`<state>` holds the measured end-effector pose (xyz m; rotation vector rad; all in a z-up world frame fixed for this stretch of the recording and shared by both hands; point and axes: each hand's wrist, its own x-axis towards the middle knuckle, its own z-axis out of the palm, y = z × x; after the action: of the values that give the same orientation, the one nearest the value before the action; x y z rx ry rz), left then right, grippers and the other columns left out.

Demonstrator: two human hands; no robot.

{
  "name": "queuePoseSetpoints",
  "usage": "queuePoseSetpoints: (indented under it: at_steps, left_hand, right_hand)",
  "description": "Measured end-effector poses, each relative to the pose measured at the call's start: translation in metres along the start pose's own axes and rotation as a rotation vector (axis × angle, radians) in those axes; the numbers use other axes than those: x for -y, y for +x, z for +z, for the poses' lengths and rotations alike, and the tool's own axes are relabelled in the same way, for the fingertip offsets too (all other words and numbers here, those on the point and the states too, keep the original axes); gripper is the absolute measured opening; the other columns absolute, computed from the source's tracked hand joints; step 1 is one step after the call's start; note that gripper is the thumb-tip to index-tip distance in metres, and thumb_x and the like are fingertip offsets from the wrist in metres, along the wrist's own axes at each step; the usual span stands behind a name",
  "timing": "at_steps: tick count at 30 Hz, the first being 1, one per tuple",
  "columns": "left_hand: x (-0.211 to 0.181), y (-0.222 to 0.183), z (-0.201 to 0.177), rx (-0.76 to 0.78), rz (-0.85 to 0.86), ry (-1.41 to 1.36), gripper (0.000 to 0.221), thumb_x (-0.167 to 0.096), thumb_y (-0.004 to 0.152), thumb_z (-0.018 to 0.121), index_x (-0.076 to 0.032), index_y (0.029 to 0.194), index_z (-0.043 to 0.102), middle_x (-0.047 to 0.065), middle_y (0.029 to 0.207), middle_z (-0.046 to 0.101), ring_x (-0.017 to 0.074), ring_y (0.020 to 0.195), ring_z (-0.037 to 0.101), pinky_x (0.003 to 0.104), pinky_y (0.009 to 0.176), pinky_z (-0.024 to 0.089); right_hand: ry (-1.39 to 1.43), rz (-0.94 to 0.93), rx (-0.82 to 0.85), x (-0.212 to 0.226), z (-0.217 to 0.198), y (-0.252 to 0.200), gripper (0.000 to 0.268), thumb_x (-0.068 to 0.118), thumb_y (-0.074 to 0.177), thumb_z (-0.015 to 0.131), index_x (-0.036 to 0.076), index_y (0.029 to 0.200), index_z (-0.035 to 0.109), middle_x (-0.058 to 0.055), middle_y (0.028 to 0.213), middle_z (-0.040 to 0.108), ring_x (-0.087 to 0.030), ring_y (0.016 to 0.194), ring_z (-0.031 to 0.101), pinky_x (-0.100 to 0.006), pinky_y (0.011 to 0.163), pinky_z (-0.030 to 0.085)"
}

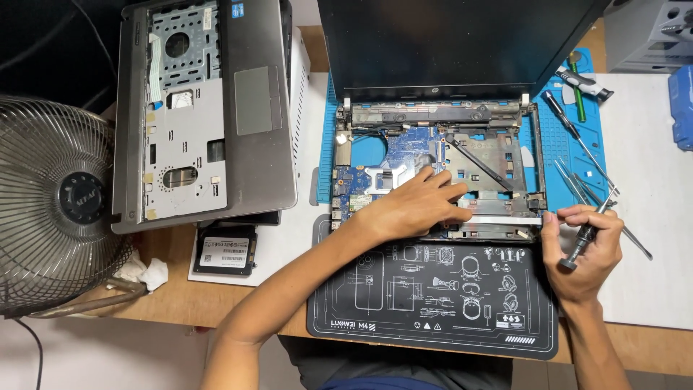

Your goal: Technician disassembling a laptop by removing screws and disconnecting internal ribbon cables to extract the motherboard.

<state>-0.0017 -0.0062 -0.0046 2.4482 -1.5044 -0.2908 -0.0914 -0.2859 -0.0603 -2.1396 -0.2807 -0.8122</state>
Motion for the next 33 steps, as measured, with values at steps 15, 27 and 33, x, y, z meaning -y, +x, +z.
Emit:
queuePoseSetpoints:
  at_steps: [15,27,33]
  left_hand:
    - [-0.001,0.002,0.017,-0.136,-0.034,0.065,0.046,-0.036,0.093,0.068,-0.006,0.127,0.059,0.016,0.128,0.062,0.0304,0.116,0.057,0.051,0.104,0.043]
    - [-0.011,0.004,0.013,-0.263,-0.064,0.055,0.036,-0.038,0.097,0.064,-0.009,0.117,0.057,0.015,0.11,0.066,0.0298,0.099,0.066,0.049,0.096,0.048]
    - [-0.03,0.006,0.01,-0.306,-0.082,0.013,0.043,-0.041,0.1,0.058,-0.01,0.129,0.05,0.017,0.117,0.062,0.0296,0.102,0.066,0.048,0.097,0.048]
  right_hand:
    - [0.042,0.011,-0.039,-0.003,0.0,-0.002,0.03,-0.016,0.105,0.072,-0.007,0.111,0.044,-0.026,0.102,0.053,-0.04,0.1,0.064,-0.047,0.099,0.051]
    - [0.045,0.007,-0.118,-0.005,-0.002,-0.007,0.031,-0.017,0.105,0.068,-0.004,0.11,0.04,-0.025,0.097,0.055,-0.038,0.1,0.06,-0.049,0.103,0.041]
    - [0.127,0.027,-0.117,-0.005,0.0,-0.012,0.033,-0.02,0.106,0.066,-0.003,0.11,0.037,-0.023,0.095,0.049,-0.037,0.099,0.057,-0.045,0.095,0.046]
